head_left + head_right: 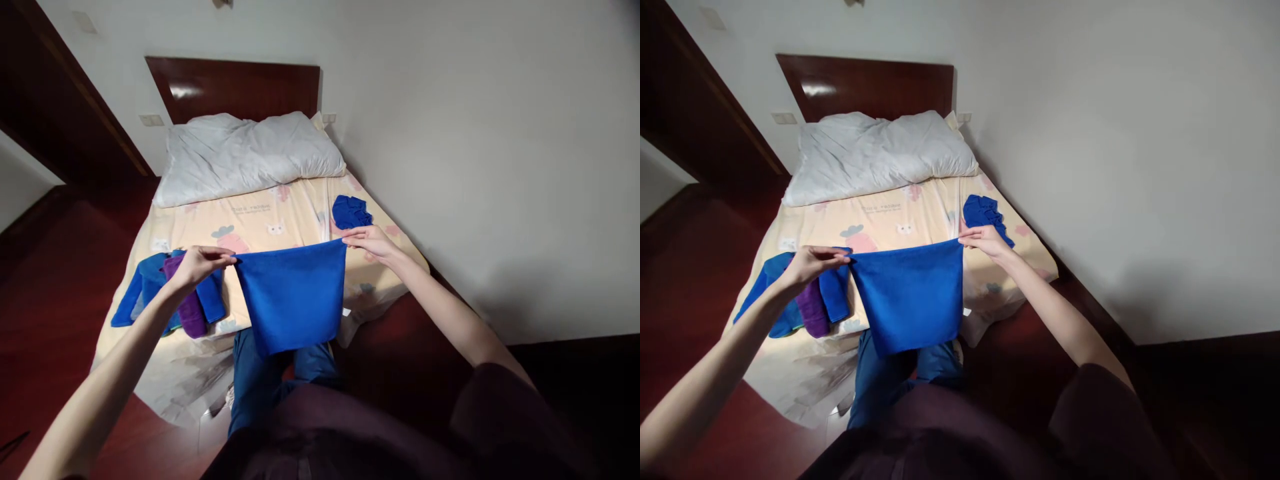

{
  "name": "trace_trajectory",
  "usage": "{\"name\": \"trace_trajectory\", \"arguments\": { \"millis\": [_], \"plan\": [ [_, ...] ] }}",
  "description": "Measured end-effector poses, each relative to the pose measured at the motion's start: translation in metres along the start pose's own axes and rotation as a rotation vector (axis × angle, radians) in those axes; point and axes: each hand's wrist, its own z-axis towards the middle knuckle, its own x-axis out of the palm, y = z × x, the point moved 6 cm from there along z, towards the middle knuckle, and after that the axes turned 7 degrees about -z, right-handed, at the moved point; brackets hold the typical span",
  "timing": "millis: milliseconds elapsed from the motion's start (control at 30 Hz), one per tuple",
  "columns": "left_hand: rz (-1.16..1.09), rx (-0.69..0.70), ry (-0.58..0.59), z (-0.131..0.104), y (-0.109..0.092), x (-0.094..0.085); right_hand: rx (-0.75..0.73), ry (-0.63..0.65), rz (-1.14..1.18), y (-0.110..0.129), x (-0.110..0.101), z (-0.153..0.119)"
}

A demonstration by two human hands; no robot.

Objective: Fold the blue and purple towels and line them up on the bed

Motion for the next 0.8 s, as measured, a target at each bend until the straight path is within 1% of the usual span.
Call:
{"name": "trace_trajectory", "arguments": {
  "millis": [67, 133, 200, 267, 300, 367, 400, 433, 467, 500, 533, 567, 633, 700, 767, 800],
  "plan": [
    [-0.015, 0.022, -0.033, 0.033, 0.008, 0.003, 0.017, -0.032, 0.007, -0.009, 0.008, 0.034],
    [-0.012, 0.055, -0.084, 0.065, 0.008, 0.003, -0.002, -0.079, 0.022, -0.012, 0.015, 0.068],
    [0.034, 0.117, -0.140, 0.092, -0.001, -0.001, -0.087, -0.143, 0.018, -0.005, 0.017, 0.098],
    [0.098, 0.228, -0.210, 0.110, -0.017, -0.009, -0.230, -0.223, -0.011, 0.008, 0.014, 0.120],
    [0.125, 0.297, -0.245, 0.114, -0.025, -0.014, -0.305, -0.257, -0.029, 0.014, 0.011, 0.126],
    [0.173, 0.447, -0.296, 0.113, -0.035, -0.021, -0.426, -0.301, -0.062, 0.020, 0.005, 0.131],
    [0.200, 0.518, -0.308, 0.109, -0.034, -0.022, -0.465, -0.311, -0.084, 0.019, 0.004, 0.130],
    [0.234, 0.576, -0.308, 0.104, -0.029, -0.022, -0.491, -0.313, -0.113, 0.014, 0.004, 0.127],
    [0.270, 0.620, -0.302, 0.096, -0.019, -0.020, -0.506, -0.310, -0.148, 0.005, 0.005, 0.122],
    [0.305, 0.648, -0.294, 0.088, -0.004, -0.016, -0.513, -0.301, -0.188, -0.007, 0.009, 0.115],
    [0.337, 0.656, -0.281, 0.078, 0.016, -0.010, -0.511, -0.288, -0.227, -0.023, 0.015, 0.107],
    [0.356, 0.649, -0.277, 0.068, 0.040, -0.004, -0.501, -0.271, -0.257, -0.043, 0.023, 0.098],
    [0.393, 0.573, -0.266, 0.045, 0.099, 0.013, -0.448, -0.217, -0.284, -0.092, 0.046, 0.078],
    [0.414, 0.423, -0.227, 0.020, 0.164, 0.034, -0.316, -0.164, -0.274, -0.150, 0.074, 0.056],
    [0.420, 0.197, -0.194, -0.006, 0.226, 0.053, -0.129, -0.126, -0.240, -0.209, 0.102, 0.033],
    [0.408, 0.080, -0.160, -0.019, 0.254, 0.063, -0.032, -0.099, -0.208, -0.236, 0.115, 0.021]
  ]
}}
